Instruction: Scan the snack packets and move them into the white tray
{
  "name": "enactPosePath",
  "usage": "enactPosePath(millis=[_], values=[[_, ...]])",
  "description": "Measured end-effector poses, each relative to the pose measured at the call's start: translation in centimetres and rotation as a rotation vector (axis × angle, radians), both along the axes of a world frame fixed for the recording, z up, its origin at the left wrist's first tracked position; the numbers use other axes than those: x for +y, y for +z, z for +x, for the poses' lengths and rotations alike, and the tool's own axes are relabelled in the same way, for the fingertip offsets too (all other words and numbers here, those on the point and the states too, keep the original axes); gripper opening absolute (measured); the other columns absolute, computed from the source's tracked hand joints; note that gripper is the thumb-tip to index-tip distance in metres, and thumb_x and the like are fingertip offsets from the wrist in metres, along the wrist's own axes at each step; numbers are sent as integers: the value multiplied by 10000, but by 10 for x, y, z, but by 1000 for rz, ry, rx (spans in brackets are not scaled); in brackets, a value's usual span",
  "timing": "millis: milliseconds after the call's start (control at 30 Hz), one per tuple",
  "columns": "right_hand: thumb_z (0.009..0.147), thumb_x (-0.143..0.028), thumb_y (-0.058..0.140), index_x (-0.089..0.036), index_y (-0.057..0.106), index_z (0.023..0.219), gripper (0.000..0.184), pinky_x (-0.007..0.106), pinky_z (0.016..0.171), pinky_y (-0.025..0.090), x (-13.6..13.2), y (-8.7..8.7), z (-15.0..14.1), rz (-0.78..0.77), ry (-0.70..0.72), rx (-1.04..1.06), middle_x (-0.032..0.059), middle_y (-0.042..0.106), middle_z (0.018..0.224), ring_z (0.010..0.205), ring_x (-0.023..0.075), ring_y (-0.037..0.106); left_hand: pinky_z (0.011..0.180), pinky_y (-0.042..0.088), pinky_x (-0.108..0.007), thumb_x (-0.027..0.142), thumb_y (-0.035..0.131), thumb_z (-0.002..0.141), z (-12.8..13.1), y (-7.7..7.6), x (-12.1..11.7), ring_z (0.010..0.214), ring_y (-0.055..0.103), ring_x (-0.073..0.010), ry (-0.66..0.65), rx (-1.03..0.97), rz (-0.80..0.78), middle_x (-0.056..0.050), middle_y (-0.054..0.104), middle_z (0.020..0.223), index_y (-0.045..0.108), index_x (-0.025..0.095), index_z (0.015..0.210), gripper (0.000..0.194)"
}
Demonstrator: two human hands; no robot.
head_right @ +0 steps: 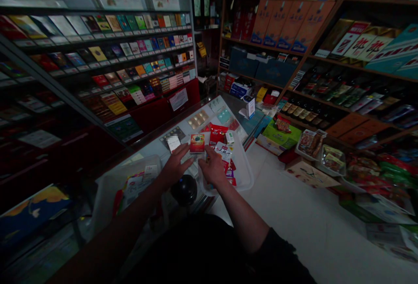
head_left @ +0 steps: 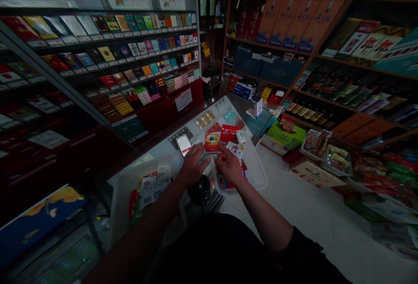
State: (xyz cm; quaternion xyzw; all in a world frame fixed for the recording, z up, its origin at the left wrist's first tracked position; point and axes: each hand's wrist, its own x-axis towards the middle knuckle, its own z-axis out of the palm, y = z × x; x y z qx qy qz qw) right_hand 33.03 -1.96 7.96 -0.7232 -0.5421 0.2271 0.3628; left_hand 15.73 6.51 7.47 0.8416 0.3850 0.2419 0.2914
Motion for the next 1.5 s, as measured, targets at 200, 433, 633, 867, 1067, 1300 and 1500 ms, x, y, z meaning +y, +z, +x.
enactPosePath(millis=[200, 433, 633, 867, 1067, 1300, 1500], values=[[1041, -551, 477, -220, 472, 1600, 650, 465, 1316, 241, 7, -12, -10, 42, 104, 181, 100, 395, 1695, 1600, 248, 310, 1309, 210, -625, 482, 378, 1075, -23, -19, 0, 1641, 167, -333, 39, -12, -37, -168, 273, 1742, 463, 172, 1586, 604], [1010, -793, 301, -231, 472, 1603, 835, 512, 1335, 164, 10, -30, -26, 20, 189, 300, 108, 301, 1737, 1629, 272, 223, 1283, 250, -664, 452, 313, 1087, -51, -52, 3, 1631, 200, -349, 97, -64, 22, -167, 309, 1725, 461, 183, 1580, 581], [1016, -796, 203, -224, 426, 1629, 867, 520, 1342, 95, 14, -44, -32, -60, 256, 248, 101, 224, 1762, 1653, 265, 110, 1296, 218, -641, 428, 291, 1088, -69, -62, -4, 1642, 161, -329, 115, -66, -24, -152, 327, 1716, 469, 199, 1575, 568], [1002, -817, 155, -216, 436, 1625, 910, 567, 1332, 79, 16, -58, -38, -111, 270, 181, 110, 177, 1772, 1654, 308, 71, 1290, 237, -615, 434, 281, 1087, -80, -70, -12, 1646, 140, -330, 171, -7, -94, -132, 233, 1760, 449, 216, 1594, 577], [1017, -789, 141, -206, 447, 1619, 892, 609, 1317, 92, 17, -56, -42, -132, 266, 134, 137, 173, 1768, 1651, 338, 59, 1261, 221, -683, 366, 354, 1060, -81, -80, -15, 1647, 121, -353, 217, 63, -75, -142, 274, 1746, 471, 246, 1578, 545], [1056, -718, 225, -246, 463, 1611, 766, 615, 1313, 119, 20, -60, -42, -135, 267, 89, 100, 195, 1768, 1650, 339, 78, 1287, 158, -657, 400, 286, 1077, -79, -78, -18, 1654, 95, -316, 290, 120, -141, -108, 174, 1780, 465, 257, 1590, 562], [1057, -714, 169, -254, 456, 1616, 779, 637, 1305, 107, 19, -55, -41, -123, 278, 64, 104, 185, 1771, 1647, 366, 72, 1262, 181, -683, 390, 285, 1079, -78, -74, -20, 1652, 60, -357, 284, 217, -132, -130, 139, 1783, 431, 251, 1615, 572]])
